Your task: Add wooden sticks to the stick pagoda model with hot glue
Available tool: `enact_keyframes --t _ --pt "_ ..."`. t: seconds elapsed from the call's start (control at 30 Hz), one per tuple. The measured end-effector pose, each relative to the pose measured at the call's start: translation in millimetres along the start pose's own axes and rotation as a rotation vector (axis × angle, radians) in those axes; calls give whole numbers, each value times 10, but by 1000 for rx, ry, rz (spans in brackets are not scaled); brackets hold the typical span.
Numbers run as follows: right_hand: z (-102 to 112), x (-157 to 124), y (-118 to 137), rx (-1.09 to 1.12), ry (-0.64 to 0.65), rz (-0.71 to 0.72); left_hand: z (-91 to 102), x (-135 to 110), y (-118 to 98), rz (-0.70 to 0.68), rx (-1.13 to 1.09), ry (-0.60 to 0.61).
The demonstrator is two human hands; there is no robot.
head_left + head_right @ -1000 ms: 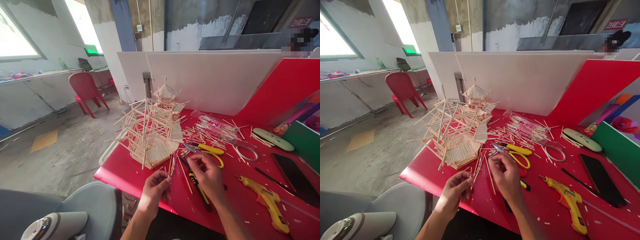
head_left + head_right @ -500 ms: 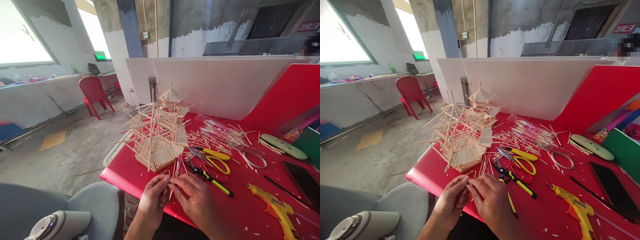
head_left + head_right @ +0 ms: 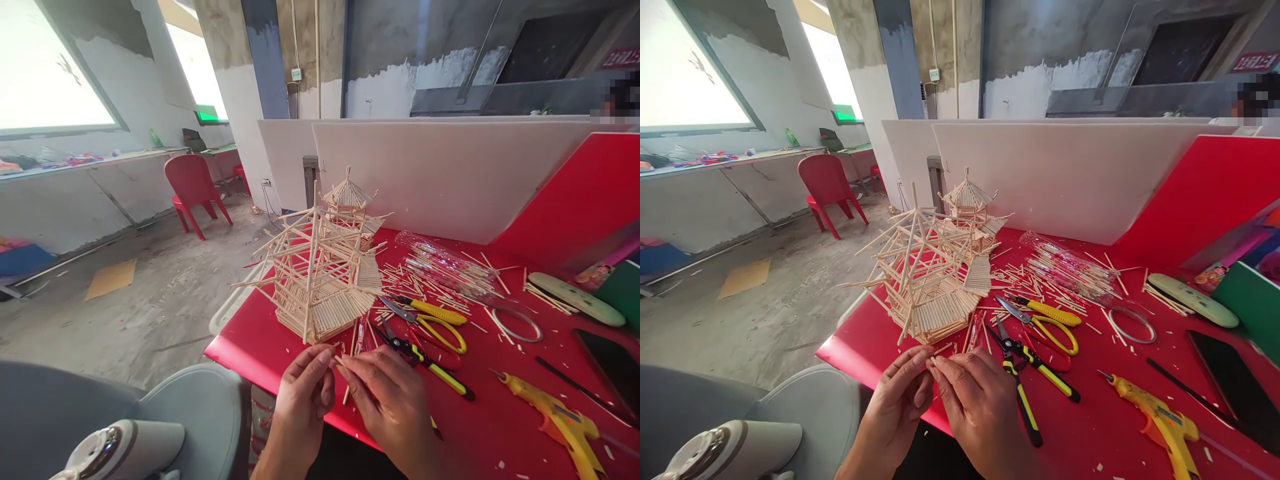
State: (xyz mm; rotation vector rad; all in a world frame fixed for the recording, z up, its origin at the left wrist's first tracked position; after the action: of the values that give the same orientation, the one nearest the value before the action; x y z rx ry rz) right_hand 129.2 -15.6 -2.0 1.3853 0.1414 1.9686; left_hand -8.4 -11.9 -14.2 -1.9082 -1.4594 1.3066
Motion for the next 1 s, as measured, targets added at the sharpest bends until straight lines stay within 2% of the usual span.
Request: enact_keyframes --t 0.13,0.43,0.7,1.0 --pt "22 39 -2 -1 -31 3 21 24 -62 -124 9 -101" --pt "-36 213 19 8 -87 48 59 73 -75 -255 119 -123" --pt "-155 403 80 -22 -134 51 138 150 -31 -273 159 -137" --pt "-315 404 6 -85 -122 30 139 159 -91 -296 228 -77"
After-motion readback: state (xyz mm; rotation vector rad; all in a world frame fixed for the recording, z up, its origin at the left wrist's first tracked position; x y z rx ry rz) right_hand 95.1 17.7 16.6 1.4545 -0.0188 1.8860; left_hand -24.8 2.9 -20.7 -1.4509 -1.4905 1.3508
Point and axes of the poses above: each hand's wrist, its own x-axis towards the middle knuckle, its own z-axis out of the back of the hand, y = z × x, the point moved 1 cm from there along x, towards the middle knuckle, and after that the axes turned 7 degrees about x, right-handed, at the moved point
